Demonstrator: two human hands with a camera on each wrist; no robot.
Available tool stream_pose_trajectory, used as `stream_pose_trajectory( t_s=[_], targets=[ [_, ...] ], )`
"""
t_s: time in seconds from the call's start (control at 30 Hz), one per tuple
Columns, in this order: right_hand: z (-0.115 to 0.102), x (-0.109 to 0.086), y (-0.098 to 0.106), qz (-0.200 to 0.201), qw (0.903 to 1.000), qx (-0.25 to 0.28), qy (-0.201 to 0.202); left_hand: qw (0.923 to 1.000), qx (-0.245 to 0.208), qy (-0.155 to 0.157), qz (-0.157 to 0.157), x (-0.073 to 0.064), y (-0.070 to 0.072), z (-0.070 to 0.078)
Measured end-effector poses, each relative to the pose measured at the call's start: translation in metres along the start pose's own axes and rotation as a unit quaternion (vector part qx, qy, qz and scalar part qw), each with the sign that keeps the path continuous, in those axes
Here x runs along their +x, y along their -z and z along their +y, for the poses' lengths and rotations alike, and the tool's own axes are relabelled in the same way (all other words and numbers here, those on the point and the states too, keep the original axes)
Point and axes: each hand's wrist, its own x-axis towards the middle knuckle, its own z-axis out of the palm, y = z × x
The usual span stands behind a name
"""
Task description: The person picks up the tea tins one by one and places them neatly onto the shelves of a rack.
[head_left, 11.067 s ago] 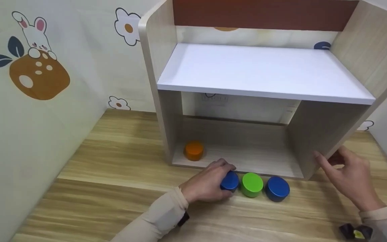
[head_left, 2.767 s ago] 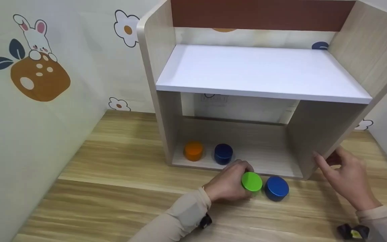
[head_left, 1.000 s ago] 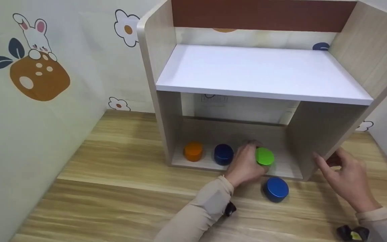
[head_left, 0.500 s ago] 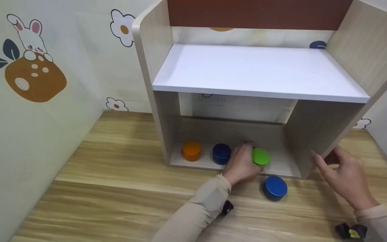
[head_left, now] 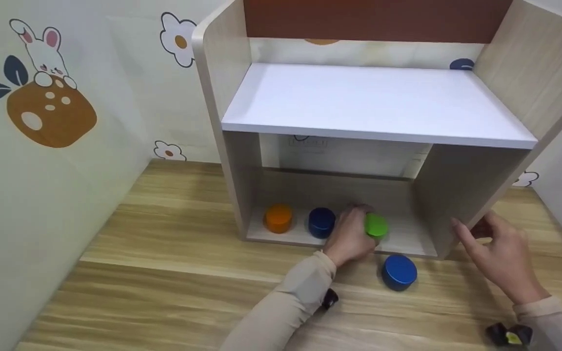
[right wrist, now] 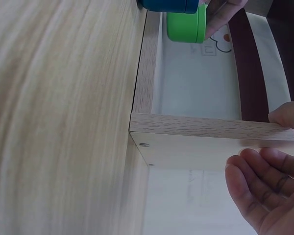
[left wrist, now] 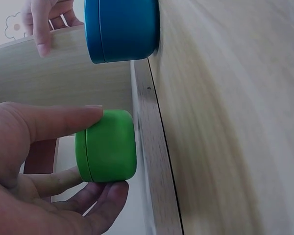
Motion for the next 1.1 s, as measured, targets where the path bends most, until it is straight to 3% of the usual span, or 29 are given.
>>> stream_pose_trajectory(
  t_s=[0.17,0.83,1.1],
  targets=[
    [0.0009,0.0001,-0.0012,0.016,0.9998,0.007,0.012,1.0,0.004,-0.003,-0.003,0.0008,0.0009,-0.0003],
    [0.0005,-0.0009,-0.0014,0.006,1.0,0.006,0.004,0.9994,0.014,0.027,-0.019,0.0007,0.0009,0.0009],
    [0.0014,-0.0005,-0.0027,0.026,0.9994,0.013,0.017,0.9993,0.023,0.029,0.002,-0.0014,0.0003,0.0041]
  ],
)
